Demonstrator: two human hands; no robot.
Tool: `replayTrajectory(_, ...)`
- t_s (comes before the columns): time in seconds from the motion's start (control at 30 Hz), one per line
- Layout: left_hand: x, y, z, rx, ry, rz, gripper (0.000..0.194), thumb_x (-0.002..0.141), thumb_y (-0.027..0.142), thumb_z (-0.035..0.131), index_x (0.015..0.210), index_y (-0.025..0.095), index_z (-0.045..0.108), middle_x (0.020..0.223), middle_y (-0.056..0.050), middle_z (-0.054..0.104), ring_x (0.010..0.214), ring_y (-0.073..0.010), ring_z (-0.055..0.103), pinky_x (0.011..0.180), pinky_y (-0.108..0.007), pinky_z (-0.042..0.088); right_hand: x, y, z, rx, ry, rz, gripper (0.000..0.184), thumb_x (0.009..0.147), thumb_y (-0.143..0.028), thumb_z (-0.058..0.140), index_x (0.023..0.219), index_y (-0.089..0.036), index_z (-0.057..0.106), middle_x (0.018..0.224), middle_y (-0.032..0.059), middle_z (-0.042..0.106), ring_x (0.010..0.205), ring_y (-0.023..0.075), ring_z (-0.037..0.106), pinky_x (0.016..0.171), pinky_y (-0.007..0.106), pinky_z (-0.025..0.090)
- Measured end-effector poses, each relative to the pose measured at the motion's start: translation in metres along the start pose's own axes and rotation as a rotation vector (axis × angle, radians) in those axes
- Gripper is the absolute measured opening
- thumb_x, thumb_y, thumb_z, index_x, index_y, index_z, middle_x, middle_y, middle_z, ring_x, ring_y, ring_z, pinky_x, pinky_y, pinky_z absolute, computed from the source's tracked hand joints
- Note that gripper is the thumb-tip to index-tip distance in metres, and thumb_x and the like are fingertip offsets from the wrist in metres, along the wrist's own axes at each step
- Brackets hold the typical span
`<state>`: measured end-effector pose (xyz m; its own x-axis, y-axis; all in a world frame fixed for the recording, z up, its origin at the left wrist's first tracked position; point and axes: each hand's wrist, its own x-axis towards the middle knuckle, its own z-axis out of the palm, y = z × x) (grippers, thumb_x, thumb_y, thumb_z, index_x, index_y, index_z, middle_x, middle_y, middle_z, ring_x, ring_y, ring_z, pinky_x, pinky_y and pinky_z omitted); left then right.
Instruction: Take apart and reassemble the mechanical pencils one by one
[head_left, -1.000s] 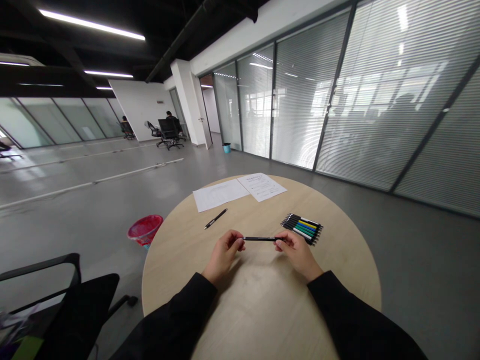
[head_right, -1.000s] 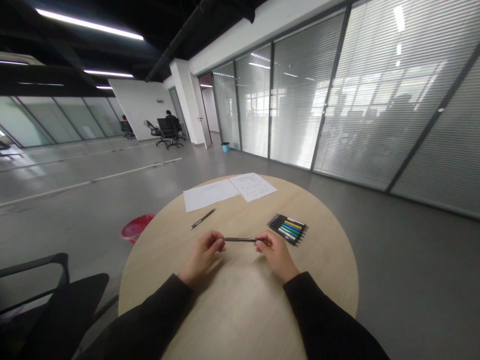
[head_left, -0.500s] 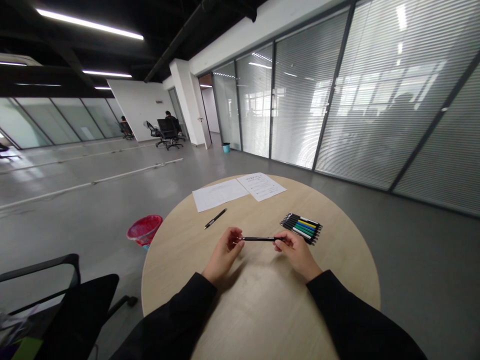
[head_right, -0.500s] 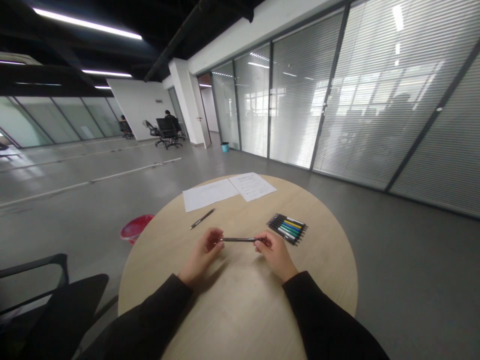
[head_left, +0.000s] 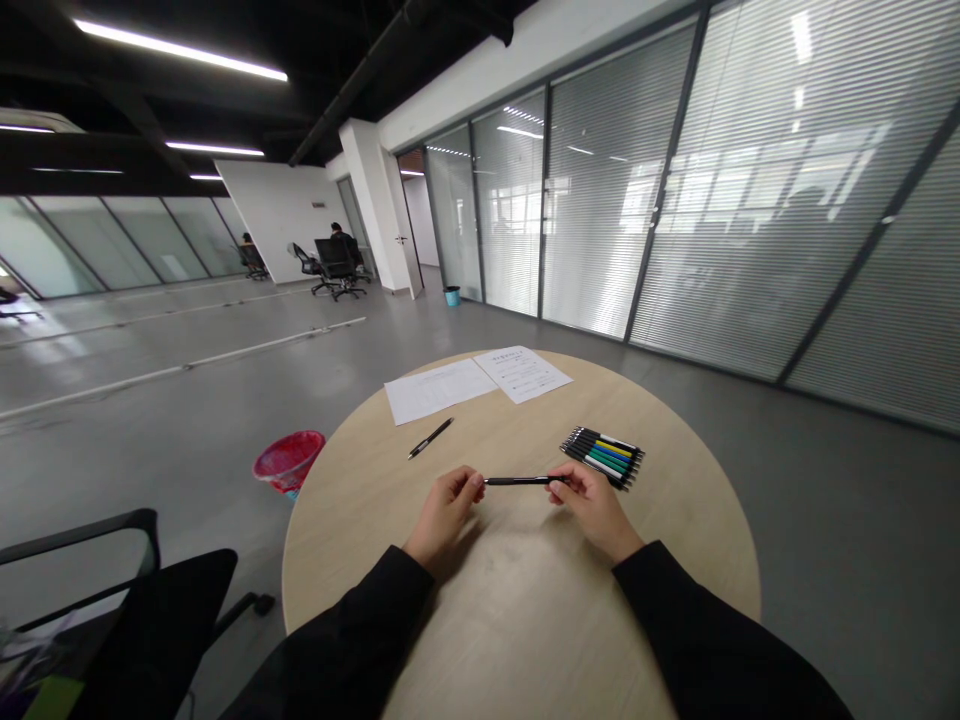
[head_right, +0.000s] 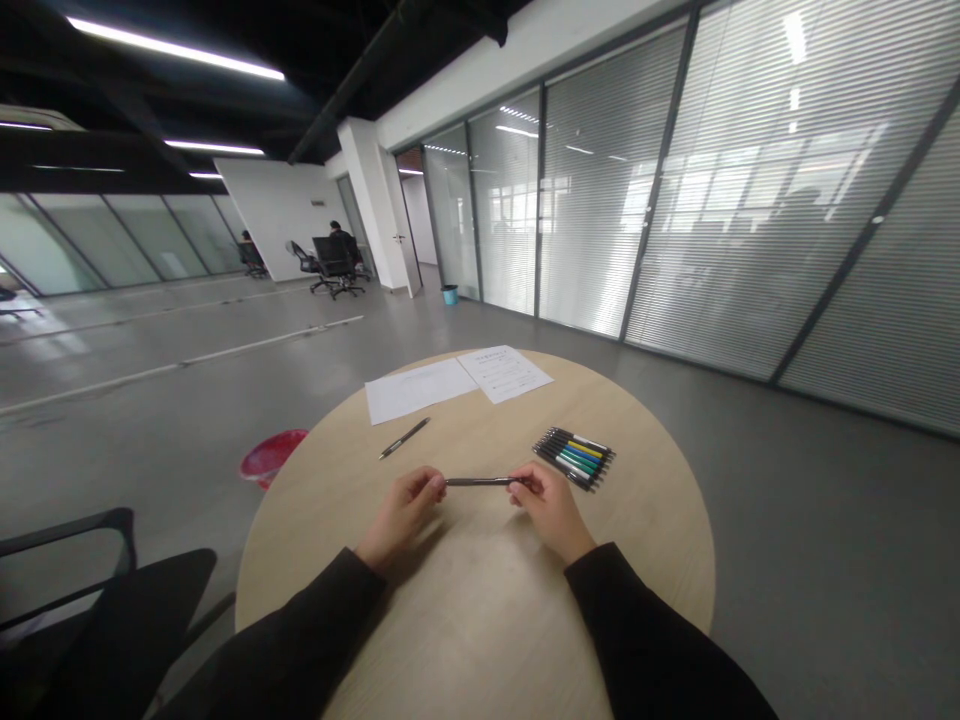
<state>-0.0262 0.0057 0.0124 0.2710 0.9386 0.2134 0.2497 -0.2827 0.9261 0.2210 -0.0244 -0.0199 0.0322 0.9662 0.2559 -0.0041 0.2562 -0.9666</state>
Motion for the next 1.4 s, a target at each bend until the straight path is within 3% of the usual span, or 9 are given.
replayTrajectory(0.1, -0.0004, 0.0002, 0.0007, -0.011, 0.004, 0.002, 0.044, 0.092, 0.052, 0.049, 0.071, 0.016, 0.061, 0.063, -0.001, 0.056, 0.061, -0.0134, 0.05, 0.061, -0.025, 0.041, -0.0001, -0.0012, -0.0001, 0.005, -0.002, -0.002, 0.031, 0.08, -0.049, 0.071, 0.088, -0.019, 0.067, 0.079, 0.0047, 0.07, 0.068, 0.0182, 0.067, 0.066, 0.033, 0.058)
replayTrajectory(0.23, -0.0016, -0.0017, 0.0014, -0.166, -0.009, -0.017, 0.034, 0.088, 0.049, 0.058, 0.104, 0.018, 0.06, 0.086, -0.003, 0.061, 0.069, -0.0135, 0.056, 0.063, -0.025, 0.045, 0.0001, -0.0022, 0.0, 0.026, -0.002, 0.0, 0.03, 0.08, -0.047, 0.072, 0.088, -0.019, 0.066, 0.081, 0.0048, 0.07, 0.07, 0.0184, 0.067, 0.068, 0.034, 0.058)
replayTrajectory(0.3, -0.0019, -0.0028, 0.0014, -0.213, -0.025, -0.002, 0.037, 0.084, 0.045, 0.066, 0.11, 0.02, 0.056, 0.096, -0.004, 0.061, 0.074, -0.0136, 0.058, 0.066, -0.026, 0.047, 0.0002, -0.0021, 0.0, 0.034, -0.001, 0.004, 0.029, 0.081, -0.047, 0.072, 0.088, -0.019, 0.066, 0.081, 0.0047, 0.07, 0.071, 0.0185, 0.067, 0.068, 0.034, 0.058)
replayTrajectory(0.53, -0.0011, -0.0037, 0.0006, -0.165, -0.054, -0.014, 0.029, 0.085, 0.043, 0.065, 0.097, 0.016, 0.061, 0.082, -0.003, 0.061, 0.073, -0.0145, 0.056, 0.069, -0.027, 0.047, 0.0007, 0.0016, -0.0009, 0.026, -0.009, 0.004, 0.028, 0.081, -0.045, 0.071, 0.088, -0.019, 0.065, 0.08, 0.0037, 0.069, 0.067, 0.0168, 0.065, 0.065, 0.031, 0.056)
replayTrajectory(0.87, 0.0012, -0.0083, 0.0006, -0.027, -0.032, -0.027, 0.043, 0.09, 0.053, 0.053, 0.071, 0.016, 0.059, 0.062, 0.0, 0.054, 0.059, -0.0124, 0.048, 0.058, -0.024, 0.037, 0.0011, 0.0046, -0.0012, 0.014, -0.01, -0.003, 0.026, 0.082, -0.042, 0.07, 0.09, -0.018, 0.065, 0.08, 0.0035, 0.068, 0.067, 0.0157, 0.064, 0.063, 0.028, 0.054)
replayTrajectory(1.03, -0.0012, -0.0069, 0.004, -0.112, -0.029, -0.032, 0.051, 0.094, 0.06, 0.042, 0.081, 0.015, 0.061, 0.069, -0.002, 0.058, 0.062, -0.0133, 0.052, 0.059, -0.026, 0.041, 0.0009, 0.0043, -0.0015, 0.012, -0.011, 0.006, 0.027, 0.082, -0.043, 0.07, 0.09, -0.018, 0.065, 0.079, 0.0037, 0.068, 0.067, 0.0162, 0.064, 0.063, 0.029, 0.054)
replayTrajectory(1.2, -0.0034, -0.0034, 0.0047, -0.253, -0.034, -0.05, 0.037, 0.087, 0.051, 0.061, 0.104, 0.019, 0.055, 0.082, -0.001, 0.059, 0.068, -0.0126, 0.055, 0.064, -0.025, 0.045, 0.0009, 0.0031, -0.0011, 0.01, -0.004, 0.017, 0.028, 0.081, -0.044, 0.07, 0.089, -0.018, 0.065, 0.079, 0.0035, 0.068, 0.066, 0.0161, 0.064, 0.064, 0.029, 0.054)
replayTrajectory(1.4, -0.0008, -0.0034, 0.0017, -0.228, -0.017, -0.012, 0.026, 0.085, 0.041, 0.066, 0.092, 0.017, 0.057, 0.076, 0.001, 0.057, 0.067, -0.0119, 0.055, 0.065, -0.024, 0.045, 0.0002, -0.0005, -0.0001, 0.005, -0.001, 0.009, 0.028, 0.081, -0.045, 0.07, 0.088, -0.018, 0.065, 0.08, 0.0039, 0.068, 0.067, 0.0162, 0.065, 0.064, 0.029, 0.054)
